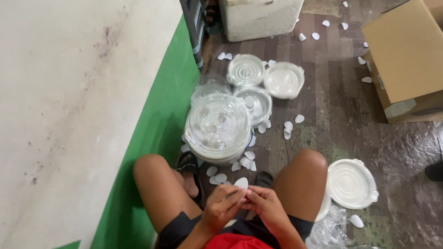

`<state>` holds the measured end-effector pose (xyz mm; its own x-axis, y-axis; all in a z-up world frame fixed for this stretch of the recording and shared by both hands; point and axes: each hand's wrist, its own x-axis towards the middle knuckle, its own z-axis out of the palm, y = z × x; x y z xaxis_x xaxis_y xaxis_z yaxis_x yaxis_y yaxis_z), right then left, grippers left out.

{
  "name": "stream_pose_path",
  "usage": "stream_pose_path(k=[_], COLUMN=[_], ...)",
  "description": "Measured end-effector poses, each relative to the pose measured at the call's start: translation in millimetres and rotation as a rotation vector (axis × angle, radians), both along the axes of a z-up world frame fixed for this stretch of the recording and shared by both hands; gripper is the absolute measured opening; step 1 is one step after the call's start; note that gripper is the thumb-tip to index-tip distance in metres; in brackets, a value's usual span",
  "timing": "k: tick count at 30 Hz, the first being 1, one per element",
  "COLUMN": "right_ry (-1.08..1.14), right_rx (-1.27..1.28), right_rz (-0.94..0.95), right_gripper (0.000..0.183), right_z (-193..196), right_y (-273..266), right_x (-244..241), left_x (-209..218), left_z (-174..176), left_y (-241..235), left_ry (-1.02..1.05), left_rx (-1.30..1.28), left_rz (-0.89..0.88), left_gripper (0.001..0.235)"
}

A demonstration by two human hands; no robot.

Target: The person sits on the floor and assembles clear plastic plates by peeling backing from small stickers and applying them to the center of the plates. The person handles the plates and stickers by hand, stacking the decorated plates into a pile.

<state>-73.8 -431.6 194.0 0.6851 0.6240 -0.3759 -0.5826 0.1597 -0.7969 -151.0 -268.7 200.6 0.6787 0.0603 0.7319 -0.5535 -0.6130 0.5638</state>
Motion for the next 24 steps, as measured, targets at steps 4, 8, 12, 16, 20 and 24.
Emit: stream_pose_path(k=[4, 8, 12, 16, 20, 24], right_ry=[-0.131, -0.310, -0.354, -0.356, -0.434, -0.437], right_rx=[-0.109, -0.239, -0.283, -0.396, -0.479, -0.609], right_rz=[0.095, 0.230, 0.184, 0.118, 0.092, 0.126], right_gripper=[0.024, 0.020, 0.013, 0.023, 0.024, 0.026], right_z=[29, 48, 50, 75, 73, 98], right_y=[-10, -15, -10, 5, 21, 44], right_x=[11, 16, 21, 26, 29, 39], left_x=[-5, -4, 4, 19, 23, 28], left_z=[23, 31, 21, 30, 45, 45], left_y=[-22, -34, -22, -7, 6, 22], left_ry=[0.084, 0.108, 0.166, 0.211, 0.230, 0.249], left_rx=[-0.068, -0.109, -0.053, -0.090, -0.179, -0.250], left_rz=[0.081, 0.247, 0.172, 0.089, 0.095, 0.119], left_gripper=[0.024, 0.013, 0.018, 0.019, 0.022, 0.016])
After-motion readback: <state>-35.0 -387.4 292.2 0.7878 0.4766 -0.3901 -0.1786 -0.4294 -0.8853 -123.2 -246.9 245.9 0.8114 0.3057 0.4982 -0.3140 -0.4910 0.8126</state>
